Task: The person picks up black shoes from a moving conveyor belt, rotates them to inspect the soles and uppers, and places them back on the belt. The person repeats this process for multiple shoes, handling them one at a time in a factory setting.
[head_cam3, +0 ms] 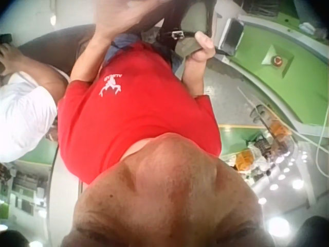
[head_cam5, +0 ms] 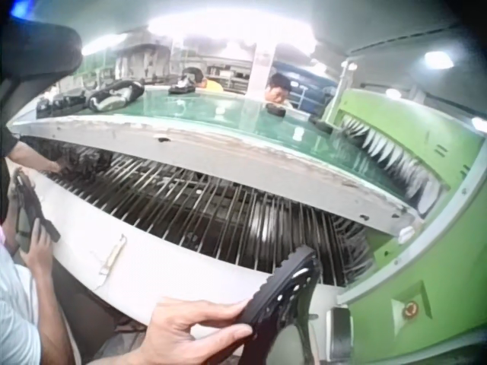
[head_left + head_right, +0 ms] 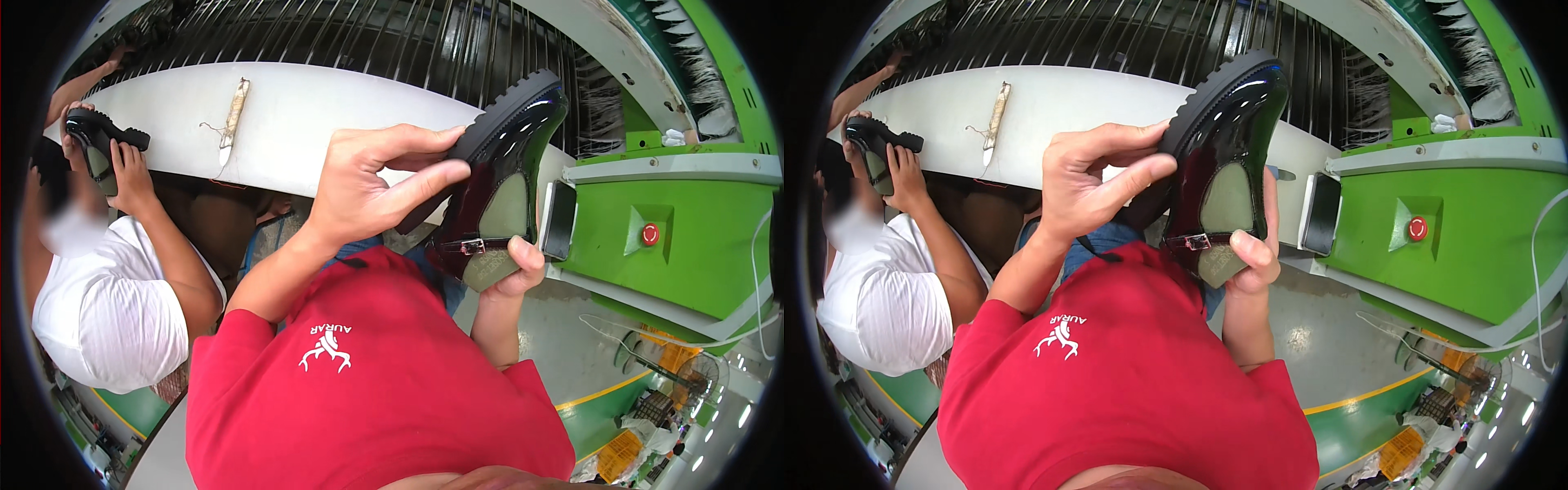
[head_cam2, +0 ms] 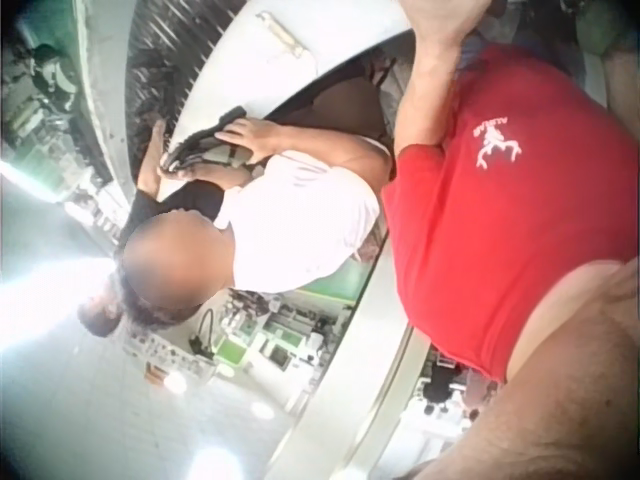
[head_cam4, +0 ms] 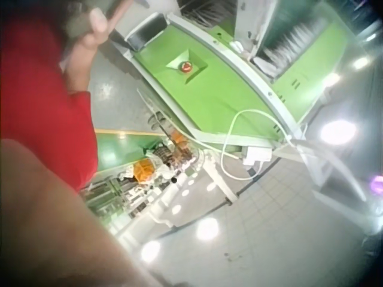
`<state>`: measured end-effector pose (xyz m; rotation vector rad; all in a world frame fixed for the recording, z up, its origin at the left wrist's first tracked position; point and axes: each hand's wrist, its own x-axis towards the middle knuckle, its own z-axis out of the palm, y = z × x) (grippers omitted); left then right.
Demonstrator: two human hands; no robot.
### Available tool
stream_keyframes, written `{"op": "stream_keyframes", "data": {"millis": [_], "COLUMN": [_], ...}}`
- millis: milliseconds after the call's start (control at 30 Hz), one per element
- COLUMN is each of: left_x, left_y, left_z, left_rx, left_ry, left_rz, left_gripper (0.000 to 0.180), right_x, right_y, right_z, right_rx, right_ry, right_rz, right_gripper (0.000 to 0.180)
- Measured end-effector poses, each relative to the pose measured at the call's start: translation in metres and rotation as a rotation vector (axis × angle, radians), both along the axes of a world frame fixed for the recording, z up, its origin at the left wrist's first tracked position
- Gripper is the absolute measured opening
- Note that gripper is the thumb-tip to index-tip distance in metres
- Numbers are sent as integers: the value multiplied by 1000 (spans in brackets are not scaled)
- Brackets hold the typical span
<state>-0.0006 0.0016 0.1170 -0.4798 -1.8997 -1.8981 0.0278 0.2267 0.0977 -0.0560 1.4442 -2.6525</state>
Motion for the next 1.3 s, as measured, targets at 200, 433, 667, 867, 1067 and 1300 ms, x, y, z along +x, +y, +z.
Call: {"op": "stream_keyframes", "data": {"millis": [200,433,667,867,1067,1300], "left_x": [1,-6,4,25,23,22], "left_y": [6,-2,-23,-27,-27,-22], "left_z": [-12,-10,-13,-31,-31,-25], "left_rx": [195,326,526,577,596,564], "left_ry": [-125,-12,-138,-311,-330,-271], "left_rz": [3,-15,104,62,61,69], "left_gripper": [24,81,70,83,84,80], "right_x": [-7,13,-3,-41,-50,-42], "right_y": [-2,-41,-30,-56,-66,-62], "right_z": [7,17,56,20,-4,2], "right_rx": [176,576,1091,591,369,467], "right_ry": [78,452,936,678,579,625], "right_rz": [11,-46,-117,62,125,25], "right_gripper": [107,107,90,57,39,22]}}
